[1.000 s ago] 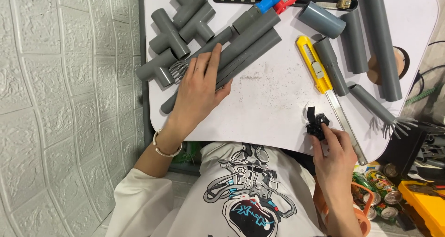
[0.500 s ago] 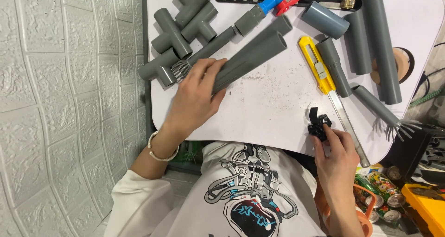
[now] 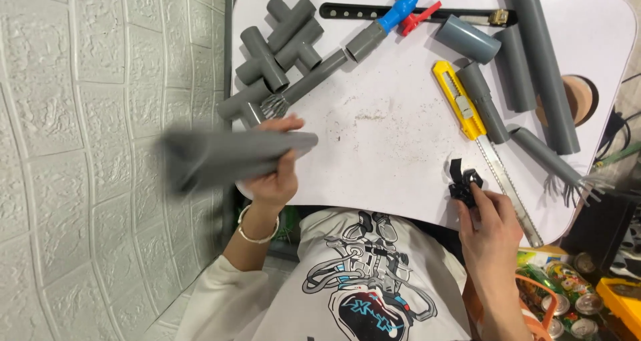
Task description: Cleaning a work surface and organizing PVC plumbing components.
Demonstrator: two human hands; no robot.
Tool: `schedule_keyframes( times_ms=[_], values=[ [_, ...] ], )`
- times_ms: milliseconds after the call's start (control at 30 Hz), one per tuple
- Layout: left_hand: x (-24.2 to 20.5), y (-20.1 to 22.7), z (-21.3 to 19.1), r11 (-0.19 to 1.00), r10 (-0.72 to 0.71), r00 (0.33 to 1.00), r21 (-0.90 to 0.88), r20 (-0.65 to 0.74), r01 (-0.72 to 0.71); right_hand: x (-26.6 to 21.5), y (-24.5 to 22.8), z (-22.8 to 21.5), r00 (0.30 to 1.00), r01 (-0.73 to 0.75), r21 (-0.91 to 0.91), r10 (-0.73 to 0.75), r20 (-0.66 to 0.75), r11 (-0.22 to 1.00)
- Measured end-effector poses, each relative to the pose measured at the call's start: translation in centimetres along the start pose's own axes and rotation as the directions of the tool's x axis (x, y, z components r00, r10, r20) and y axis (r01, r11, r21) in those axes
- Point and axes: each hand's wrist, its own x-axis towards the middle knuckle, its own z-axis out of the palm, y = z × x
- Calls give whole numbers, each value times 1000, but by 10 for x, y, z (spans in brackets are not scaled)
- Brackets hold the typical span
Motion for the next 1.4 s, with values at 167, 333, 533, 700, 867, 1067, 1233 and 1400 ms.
schedule_keyframes(
  times_ms=[167, 333, 533, 700, 867, 1067, 1233, 1400],
  values=[
    [-18, -35, -1, 979, 145, 977, -119, -155, -165, 2, -3, 2, 1000, 19, 6, -19, -23, 1000],
    [-32, -41, -4, 964, 219, 946, -101, -239, -248, -3, -3, 2, 992, 96, -29, -97, -74, 995],
    [-28, -38, -5, 991, 107, 953, -52, -282, -126, -1, -25, -5, 985, 150, -163, -161, -60, 975],
    [-22, -33, -8, 999, 39, 978, 0, -204, -40, -5, -15, 24, 971, 171, -322, -215, -105, 931],
    [-44, -55, -47, 972, 115, 962, -170, -249, -160, 10, -29, 48, 952, 190, -296, -249, -176, 936],
    [-58, -50, -68, 977, 39, 969, -196, -245, -89, 34, -78, 73, 950, 256, -214, -287, -125, 943],
    [-58, -46, -75, 979, 34, 969, -186, -246, -81, 45, -96, 67, 929, 331, -192, -355, -106, 924],
    [-59, -50, -76, 980, 43, 963, -175, -265, -92, 32, -52, 36, 945, 198, -170, -234, -229, 965]
  ],
)
